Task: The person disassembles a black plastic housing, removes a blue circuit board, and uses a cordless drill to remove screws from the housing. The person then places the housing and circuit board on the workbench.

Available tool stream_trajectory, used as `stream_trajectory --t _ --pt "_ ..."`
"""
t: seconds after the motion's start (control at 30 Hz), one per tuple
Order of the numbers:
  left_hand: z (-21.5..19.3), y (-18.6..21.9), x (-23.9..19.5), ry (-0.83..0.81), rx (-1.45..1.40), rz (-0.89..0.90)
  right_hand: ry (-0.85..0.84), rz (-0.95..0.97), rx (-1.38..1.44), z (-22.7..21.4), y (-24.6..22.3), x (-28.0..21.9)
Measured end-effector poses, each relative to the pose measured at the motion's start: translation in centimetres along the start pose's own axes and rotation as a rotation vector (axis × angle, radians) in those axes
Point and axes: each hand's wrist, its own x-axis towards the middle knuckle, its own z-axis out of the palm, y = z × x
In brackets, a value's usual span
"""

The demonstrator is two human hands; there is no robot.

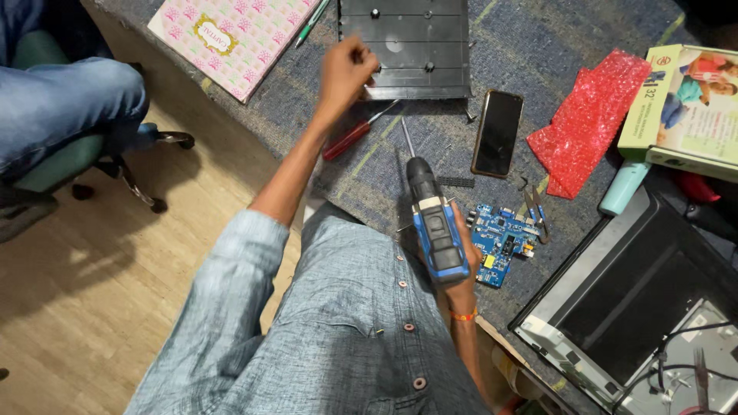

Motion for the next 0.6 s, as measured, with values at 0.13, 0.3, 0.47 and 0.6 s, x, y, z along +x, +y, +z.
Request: stream_trajectory --t 0.13,0.3,0.47,0.6 --pt "0.3 0.5 -5.9 -0.036 -0.772 -0.281 0.045 -0.036 0.041 -0.7 -0.6 0.6" --pt "0.3 -0.6 -9.7 -0.029 -1.124 -0.388 -0.011 -0.006 0.114 -1.4 -1.0 0.9" --pt "0.1 -0.6 -10.8 -0.064 -1.254 -0.316 -0.094 0.044 0.212 -1.2 -1.0 0.4" --pt "-1.1 0.2 -11.3 -0.08 -1.182 -0.307 -0.159 0.166 0.361 -1.2 -1.0 0.4"
